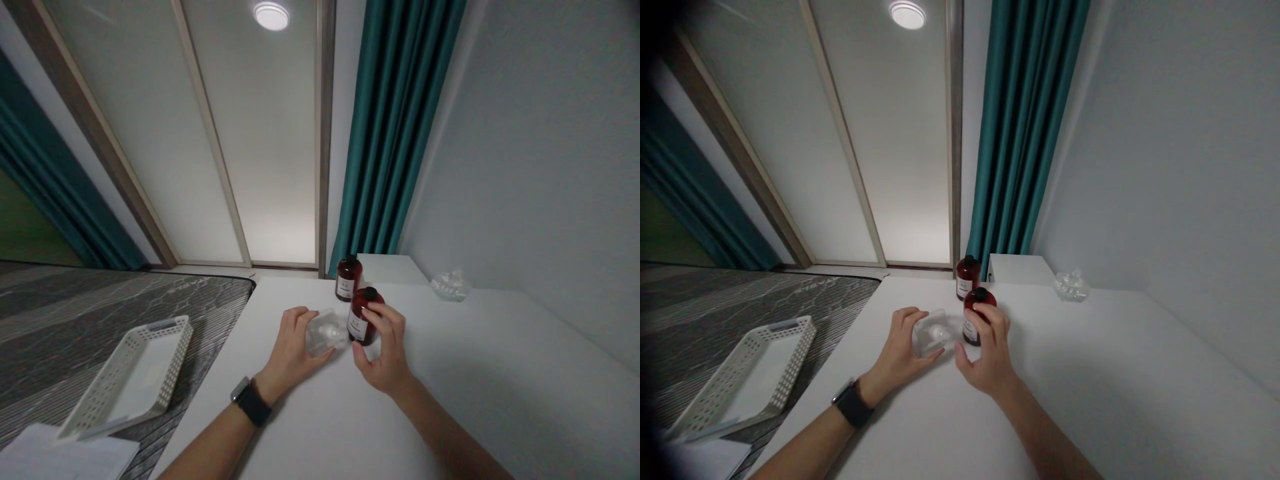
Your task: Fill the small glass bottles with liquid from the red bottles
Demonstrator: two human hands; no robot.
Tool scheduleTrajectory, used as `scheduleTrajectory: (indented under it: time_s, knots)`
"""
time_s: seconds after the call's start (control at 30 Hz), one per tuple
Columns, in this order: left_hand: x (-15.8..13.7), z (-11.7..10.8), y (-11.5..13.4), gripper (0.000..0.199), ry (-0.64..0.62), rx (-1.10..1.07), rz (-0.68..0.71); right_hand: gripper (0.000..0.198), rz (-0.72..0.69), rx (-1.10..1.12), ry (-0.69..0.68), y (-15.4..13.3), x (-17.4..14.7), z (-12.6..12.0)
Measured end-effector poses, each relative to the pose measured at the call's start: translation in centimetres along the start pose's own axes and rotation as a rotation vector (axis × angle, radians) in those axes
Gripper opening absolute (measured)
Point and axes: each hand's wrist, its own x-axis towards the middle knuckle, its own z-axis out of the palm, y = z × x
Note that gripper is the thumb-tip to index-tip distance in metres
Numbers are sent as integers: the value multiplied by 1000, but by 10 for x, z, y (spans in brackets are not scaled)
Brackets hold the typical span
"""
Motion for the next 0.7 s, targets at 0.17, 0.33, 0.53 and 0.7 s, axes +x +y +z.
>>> scheduleTrajectory:
  time_s: [0.17, 0.33, 0.53, 0.7]
  knots:
    - [-2, -1, 6, 59, 31, 23, 98, 40, 10, 21, -141, -25, -6, 11]
    - [0, -5, 10, 54, 48, 74, 207, 20, 27, 37, -132, -23, -6, 12]
    - [4, -10, 12, 50, 44, 98, 290, 10, 48, 114, -120, -22, -3, 11]
    - [4, -11, 10, 52, -67, 26, 230, 5, 73, 160, -209, -20, -5, 11]
